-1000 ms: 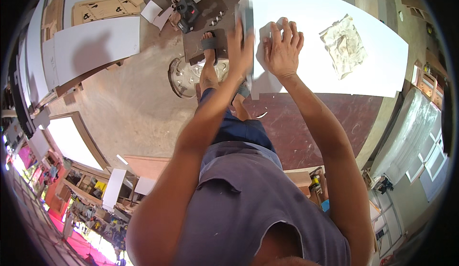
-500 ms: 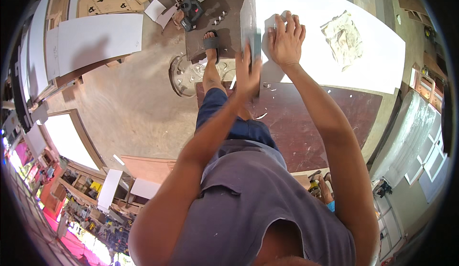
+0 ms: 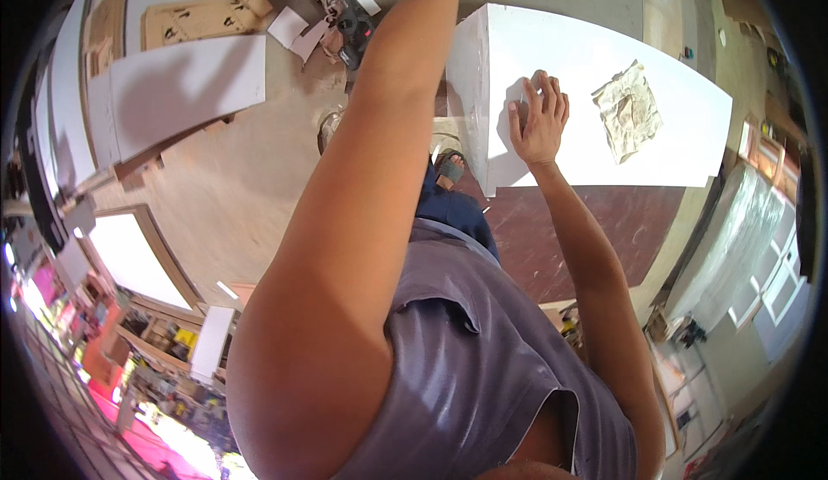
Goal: The person smooths the edges of a white cabinet door with a sanding block, then wipes the surface with a cloth. The person flips the door over and applies a protective plastic film to the back side.
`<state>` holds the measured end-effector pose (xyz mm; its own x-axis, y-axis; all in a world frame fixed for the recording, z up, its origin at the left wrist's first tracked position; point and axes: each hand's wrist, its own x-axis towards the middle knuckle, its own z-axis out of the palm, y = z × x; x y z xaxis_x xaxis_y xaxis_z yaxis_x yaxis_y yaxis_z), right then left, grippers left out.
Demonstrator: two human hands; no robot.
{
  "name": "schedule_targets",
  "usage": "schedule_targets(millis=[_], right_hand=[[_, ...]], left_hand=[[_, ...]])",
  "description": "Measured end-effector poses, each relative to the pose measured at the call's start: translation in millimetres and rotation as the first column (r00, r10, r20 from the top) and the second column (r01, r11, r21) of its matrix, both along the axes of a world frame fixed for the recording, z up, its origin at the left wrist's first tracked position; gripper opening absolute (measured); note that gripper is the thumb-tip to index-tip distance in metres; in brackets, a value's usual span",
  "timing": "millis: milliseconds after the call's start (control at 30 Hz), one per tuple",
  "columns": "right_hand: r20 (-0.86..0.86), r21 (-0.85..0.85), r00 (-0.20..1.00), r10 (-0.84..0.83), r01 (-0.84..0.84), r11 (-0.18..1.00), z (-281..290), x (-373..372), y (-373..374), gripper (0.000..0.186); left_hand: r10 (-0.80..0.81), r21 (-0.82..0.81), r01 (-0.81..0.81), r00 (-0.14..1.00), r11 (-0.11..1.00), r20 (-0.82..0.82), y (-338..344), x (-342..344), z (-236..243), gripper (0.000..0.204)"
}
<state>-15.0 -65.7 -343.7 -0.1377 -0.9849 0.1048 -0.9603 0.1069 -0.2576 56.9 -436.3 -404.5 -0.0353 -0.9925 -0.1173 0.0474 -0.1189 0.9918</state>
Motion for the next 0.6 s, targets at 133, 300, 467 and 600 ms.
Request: schedule_targets(millis=[133,300,467,600], right_hand=[[0.043,0.079,0.984,-0.176,0.172,0.982,6.0,8.5,11.0,0.051],[0.156,0.31,0.828,-0.539,0.477,0.823,51.8,84.4,57.4,0.059],[0.149,0.403,0.174,-0.973,0.888,0.221,24.5,158.3,135.9,0.055],[0.536,0.823,-0.776,-0.334,0.568,0.0,-1.2,169.1,126.0,0.044]], left_hand=[[-0.169,0.279,0.163,0.986,0.946,0.0,16.0,56.0,-24.0,0.062],[-0.268,0.32,0.078,0.746,0.944,0.61,73.1,241.8,-60.1,0.064],[-0.33,0.857,0.188,0.944,0.48,-0.022,52.0,322.1,28.5,0.041],[-0.689,0.755,0.569,0.689,0.326,-0.222,3.1,236.0,106.2,0.044]])
